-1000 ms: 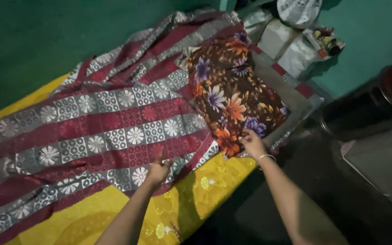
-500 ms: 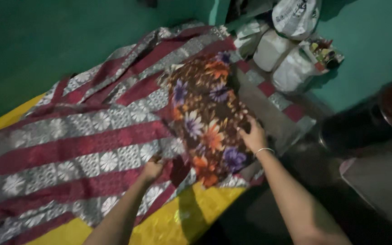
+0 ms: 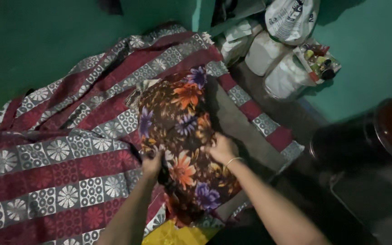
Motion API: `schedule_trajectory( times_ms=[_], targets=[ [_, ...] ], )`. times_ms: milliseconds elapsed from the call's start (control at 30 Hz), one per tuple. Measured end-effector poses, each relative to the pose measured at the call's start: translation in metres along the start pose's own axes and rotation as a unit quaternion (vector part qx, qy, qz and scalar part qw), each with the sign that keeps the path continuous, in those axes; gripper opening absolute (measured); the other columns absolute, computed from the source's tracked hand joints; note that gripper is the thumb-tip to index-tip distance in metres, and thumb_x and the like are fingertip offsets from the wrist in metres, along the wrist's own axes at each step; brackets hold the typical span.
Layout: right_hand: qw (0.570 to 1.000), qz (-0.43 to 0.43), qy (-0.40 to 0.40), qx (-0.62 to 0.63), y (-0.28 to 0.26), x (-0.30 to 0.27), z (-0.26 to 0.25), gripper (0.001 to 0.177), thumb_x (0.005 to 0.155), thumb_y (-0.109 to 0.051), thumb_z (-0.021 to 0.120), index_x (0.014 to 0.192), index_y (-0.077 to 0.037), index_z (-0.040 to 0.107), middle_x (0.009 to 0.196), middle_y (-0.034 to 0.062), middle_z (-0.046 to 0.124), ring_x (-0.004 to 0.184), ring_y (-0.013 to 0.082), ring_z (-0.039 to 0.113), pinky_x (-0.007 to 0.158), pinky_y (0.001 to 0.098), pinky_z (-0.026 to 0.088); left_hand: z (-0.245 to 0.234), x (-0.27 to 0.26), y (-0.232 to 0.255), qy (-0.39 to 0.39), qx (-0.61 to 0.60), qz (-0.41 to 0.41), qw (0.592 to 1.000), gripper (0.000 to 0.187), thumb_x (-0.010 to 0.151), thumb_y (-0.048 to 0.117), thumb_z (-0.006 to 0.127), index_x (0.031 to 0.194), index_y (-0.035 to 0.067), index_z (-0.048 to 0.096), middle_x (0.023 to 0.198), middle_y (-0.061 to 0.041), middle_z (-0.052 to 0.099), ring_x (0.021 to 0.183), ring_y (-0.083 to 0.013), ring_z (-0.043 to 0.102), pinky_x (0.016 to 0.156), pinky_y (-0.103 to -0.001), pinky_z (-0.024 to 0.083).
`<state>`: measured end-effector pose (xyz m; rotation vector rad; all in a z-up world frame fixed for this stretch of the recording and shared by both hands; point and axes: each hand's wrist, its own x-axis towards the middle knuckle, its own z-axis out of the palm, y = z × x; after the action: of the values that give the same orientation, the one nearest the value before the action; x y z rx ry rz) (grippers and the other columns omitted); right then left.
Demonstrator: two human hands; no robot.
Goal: The person arranges a patterned bedsheet on a yellow mattress, smoothing out wrinkles and folding the edges by hand. They place a floral-patterned pillow onto the bed and continue to adjust and fold the sheet around it.
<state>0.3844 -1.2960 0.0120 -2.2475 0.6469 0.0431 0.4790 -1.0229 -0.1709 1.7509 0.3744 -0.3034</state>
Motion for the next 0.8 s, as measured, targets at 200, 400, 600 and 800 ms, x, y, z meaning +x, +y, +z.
schedule_trajectory(
  times_ms=[200, 400, 600, 800],
  targets=[
    [0.972, -0.142, 0.186, -0.01, -0.002, 0.09, -0.13, 0.042, 0.078, -0.04, 0.085, 0.09, -0.004, 0.066, 0.084, 0.0159, 0.07, 0.077, 0.0312, 0.066, 0.068, 0.0433, 0.053, 0.069, 0.009, 0.147, 0.024, -0.075, 0.14, 0.987, 0.053, 0.089, 0.033, 0.071, 0.13, 0.002, 0.066, 0.12, -0.014, 0.074, 0.108, -0.026, 0.069, 0.094, -0.036, 0.053],
    [0.98, -0.095, -0.11, -0.133, 0.11, 0.119, -0.136, 0.068, 0.084, -0.052, 0.071, 0.133, -0.012, 0.049, 0.114, 0.0175, 0.069, 0.101, 0.033, 0.066, 0.086, 0.0455, 0.051, 0.103, -0.023, 0.106, -0.113, -0.017, 0.078, 0.99, 0.043, 0.082, 0.023, 0.08, 0.118, 0.002, 0.068, 0.107, -0.01, 0.075, 0.092, -0.0194, 0.07, 0.081, -0.035, 0.056],
    [0.995, -0.043, -0.073, 0.045, 0.249, 0.145, -0.084, 0.057, 0.109, -0.053, 0.04, 0.138, -0.009, 0.061, 0.133, 0.0175, 0.067, 0.126, 0.0277, 0.06, 0.109, 0.04, 0.041, 0.07, -0.024, 0.015, 0.026, -0.022, 0.029, 0.999, 0.061, 0.084, 0.044, 0.087, 0.112, -0.008, 0.068, 0.1, -0.019, 0.073, 0.086, -0.0249, 0.068, 0.075, -0.036, 0.056],
    [0.995, 0.035, -0.09, -0.017, 0.274, 0.195, -0.064, 0.052, 0.109, -0.044, 0.044, 0.135, -0.002, 0.063, 0.133, 0.0237, 0.069, 0.125, 0.0359, 0.062, 0.107, 0.0446, 0.046, 0.05, -0.004, -0.004, -0.121, -0.102, -0.191, 0.969, 0.101, 0.082, 0.075, 0.06, 0.152, 0.008, 0.033, 0.103, -0.009, 0.063, 0.081, -0.0271, 0.066, 0.067, -0.043, 0.058]
  ],
)
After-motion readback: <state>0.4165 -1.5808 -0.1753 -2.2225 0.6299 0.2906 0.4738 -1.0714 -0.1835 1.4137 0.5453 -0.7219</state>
